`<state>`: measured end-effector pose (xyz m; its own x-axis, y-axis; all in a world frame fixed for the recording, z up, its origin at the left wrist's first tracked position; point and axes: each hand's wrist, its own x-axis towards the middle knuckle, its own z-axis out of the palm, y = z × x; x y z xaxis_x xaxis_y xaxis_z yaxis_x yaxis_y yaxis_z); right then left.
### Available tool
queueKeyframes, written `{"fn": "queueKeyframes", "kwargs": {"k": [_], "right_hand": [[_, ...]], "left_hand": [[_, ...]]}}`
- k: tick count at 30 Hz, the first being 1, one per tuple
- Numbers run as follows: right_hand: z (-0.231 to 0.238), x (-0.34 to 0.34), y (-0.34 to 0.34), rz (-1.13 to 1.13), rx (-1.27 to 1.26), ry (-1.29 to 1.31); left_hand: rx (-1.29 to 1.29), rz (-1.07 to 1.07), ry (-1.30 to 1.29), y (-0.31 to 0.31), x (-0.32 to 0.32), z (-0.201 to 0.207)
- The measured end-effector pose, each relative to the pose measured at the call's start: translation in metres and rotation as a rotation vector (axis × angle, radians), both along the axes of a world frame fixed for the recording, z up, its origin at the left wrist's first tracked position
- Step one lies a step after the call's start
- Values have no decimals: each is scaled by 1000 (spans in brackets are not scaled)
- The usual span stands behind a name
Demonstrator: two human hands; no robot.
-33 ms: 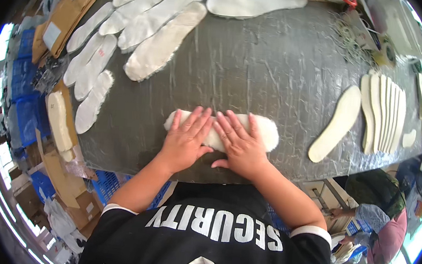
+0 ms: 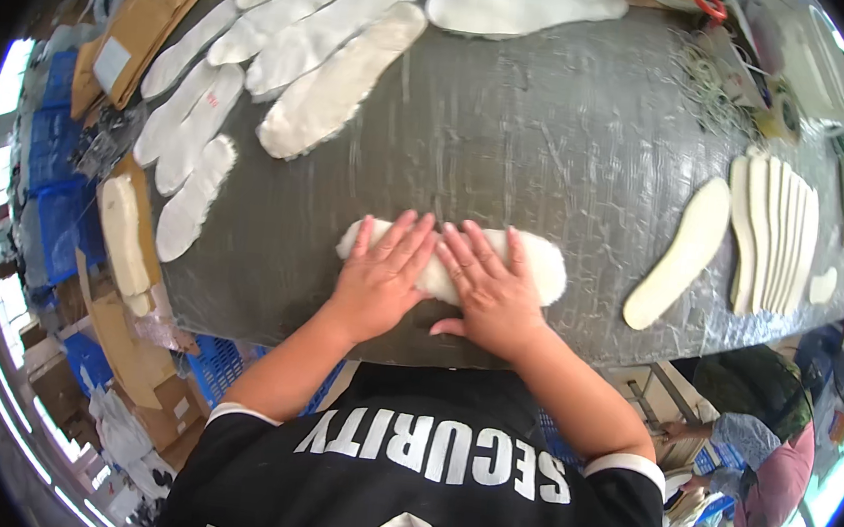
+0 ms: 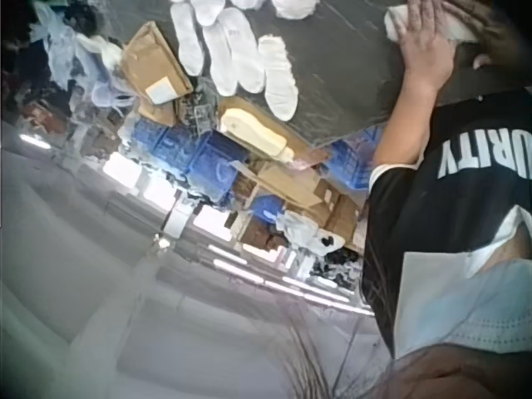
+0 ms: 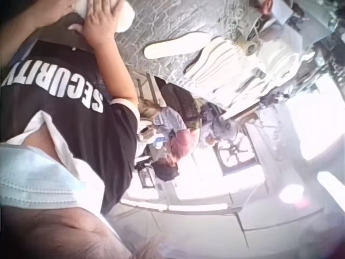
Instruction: Organizing and stacking white shoe insoles on a production table.
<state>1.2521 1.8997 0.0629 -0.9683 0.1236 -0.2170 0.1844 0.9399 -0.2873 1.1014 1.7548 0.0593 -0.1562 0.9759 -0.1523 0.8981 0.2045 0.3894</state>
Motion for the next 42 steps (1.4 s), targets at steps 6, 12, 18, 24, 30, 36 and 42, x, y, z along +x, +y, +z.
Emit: {"fn": "queueKeyframes", "kwargs": {"k": [6, 12, 18, 24, 30, 36, 42], "right_hand": [[0, 5, 5, -23, -141, 142], [4, 29, 13, -335, -224, 570], [-11, 20, -19, -335, -257, 547], [-13, 1, -46, -300, -189, 418], [-9, -4, -47, -289, -193, 477], [-1, 6, -51, -395, -366, 549], [13, 17, -88, -739, -1089, 333]], "left_hand": [[116, -20, 67, 1, -4, 3], [-222, 167, -246, -31, -17, 35], [229, 747, 29, -185, -95, 86], [126, 1008, 866, -307, -219, 126], [211, 789, 494, -278, -259, 27], [-76, 1113, -45, -252, -237, 12], [-94, 1171, -1461, -172, -54, 31]]}}
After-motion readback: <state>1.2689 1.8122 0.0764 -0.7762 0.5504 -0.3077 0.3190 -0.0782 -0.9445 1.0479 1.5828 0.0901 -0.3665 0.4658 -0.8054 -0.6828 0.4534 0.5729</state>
